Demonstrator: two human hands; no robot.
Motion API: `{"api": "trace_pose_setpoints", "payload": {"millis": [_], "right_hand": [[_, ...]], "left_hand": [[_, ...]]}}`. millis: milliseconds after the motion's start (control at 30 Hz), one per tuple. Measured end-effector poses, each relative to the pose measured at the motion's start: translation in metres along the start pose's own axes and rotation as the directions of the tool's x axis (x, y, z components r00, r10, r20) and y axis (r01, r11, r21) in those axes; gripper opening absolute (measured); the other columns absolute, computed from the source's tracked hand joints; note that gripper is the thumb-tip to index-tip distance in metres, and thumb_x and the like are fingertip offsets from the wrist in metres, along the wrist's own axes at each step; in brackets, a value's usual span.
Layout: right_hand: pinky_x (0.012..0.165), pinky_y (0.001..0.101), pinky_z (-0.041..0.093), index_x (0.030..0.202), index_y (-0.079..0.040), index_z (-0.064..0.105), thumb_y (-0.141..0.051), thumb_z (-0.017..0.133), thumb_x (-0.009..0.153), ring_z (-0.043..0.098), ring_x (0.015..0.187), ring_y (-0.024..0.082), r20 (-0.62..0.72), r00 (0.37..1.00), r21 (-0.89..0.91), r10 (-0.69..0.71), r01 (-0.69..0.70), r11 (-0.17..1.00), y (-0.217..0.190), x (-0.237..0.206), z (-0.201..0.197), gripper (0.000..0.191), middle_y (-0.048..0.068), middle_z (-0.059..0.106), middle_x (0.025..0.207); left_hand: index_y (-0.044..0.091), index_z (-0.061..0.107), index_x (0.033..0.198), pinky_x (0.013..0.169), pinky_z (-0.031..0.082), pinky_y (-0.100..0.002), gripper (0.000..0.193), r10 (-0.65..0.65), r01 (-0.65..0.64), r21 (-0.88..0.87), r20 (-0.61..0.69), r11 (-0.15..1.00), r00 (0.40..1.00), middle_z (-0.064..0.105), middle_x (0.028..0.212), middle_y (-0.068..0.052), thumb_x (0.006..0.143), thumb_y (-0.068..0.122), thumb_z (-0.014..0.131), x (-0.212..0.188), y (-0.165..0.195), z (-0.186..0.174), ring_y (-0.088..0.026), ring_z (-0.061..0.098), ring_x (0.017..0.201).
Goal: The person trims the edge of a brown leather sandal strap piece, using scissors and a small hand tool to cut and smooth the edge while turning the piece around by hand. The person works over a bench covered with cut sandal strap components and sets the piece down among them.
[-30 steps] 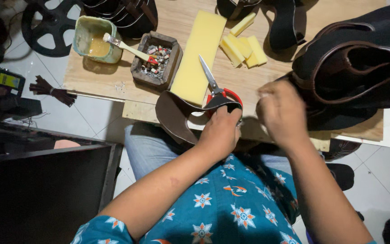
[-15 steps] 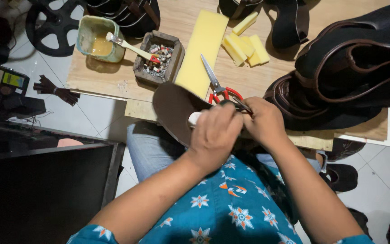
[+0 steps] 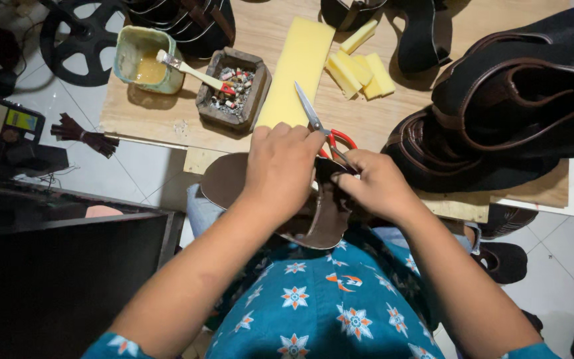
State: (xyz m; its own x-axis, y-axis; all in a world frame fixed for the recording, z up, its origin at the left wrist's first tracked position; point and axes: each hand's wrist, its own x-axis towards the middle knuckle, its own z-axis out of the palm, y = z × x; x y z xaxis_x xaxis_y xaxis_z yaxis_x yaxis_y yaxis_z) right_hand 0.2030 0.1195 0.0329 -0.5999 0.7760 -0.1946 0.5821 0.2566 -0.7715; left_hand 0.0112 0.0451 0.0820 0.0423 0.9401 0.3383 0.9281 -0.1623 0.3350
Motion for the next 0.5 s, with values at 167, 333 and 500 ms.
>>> {"api": "trace_pose_setpoints", "payload": {"millis": [167,333,500], "right_hand": [[0.081,0.028,0.054,0.119,-0.006,0.067,-0.023,0.072,0.088,0.067,0.088,0.008,0.022,0.999,0.313,0.04,-0.045,0.949,-0.027,0.003,-0.007,0.037,0.004,0.076,0.099],[0.084,0.0266,0.053,0.131,-0.005,0.057,-0.015,0.083,0.076,0.068,0.091,0.01,0.2,0.98,0.093,0.006,-0.025,0.995,-0.037,-0.009,-0.014,0.062,0.004,0.073,0.102],[0.082,0.0275,0.055,0.127,-0.004,0.062,-0.004,0.074,0.08,0.066,0.092,0.01,0.404,0.914,0.304,0.036,-0.171,0.937,-0.022,-0.004,-0.013,0.049,0.005,0.074,0.101]], "left_hand": [[0.014,0.076,0.099,0.072,0.05,-0.052,0.018,-0.212,0.279,-0.208,0.292,0.938,0.933,0.072,0.084,-0.017,0.084,0.025,0.074,0.0,-0.024,0.003,-0.039,0.067,0.082],[0.007,0.075,0.096,0.071,0.054,-0.047,0.02,-0.323,0.415,-0.237,0.344,0.878,0.881,0.071,0.08,-0.019,0.08,0.018,0.07,-0.015,-0.06,0.017,-0.036,0.07,0.077],[0.002,0.075,0.1,0.068,0.055,-0.047,0.024,-0.2,0.734,-0.461,0.763,0.498,0.615,0.075,0.083,-0.02,0.081,0.012,0.065,-0.016,-0.071,0.017,-0.038,0.07,0.077]]}}
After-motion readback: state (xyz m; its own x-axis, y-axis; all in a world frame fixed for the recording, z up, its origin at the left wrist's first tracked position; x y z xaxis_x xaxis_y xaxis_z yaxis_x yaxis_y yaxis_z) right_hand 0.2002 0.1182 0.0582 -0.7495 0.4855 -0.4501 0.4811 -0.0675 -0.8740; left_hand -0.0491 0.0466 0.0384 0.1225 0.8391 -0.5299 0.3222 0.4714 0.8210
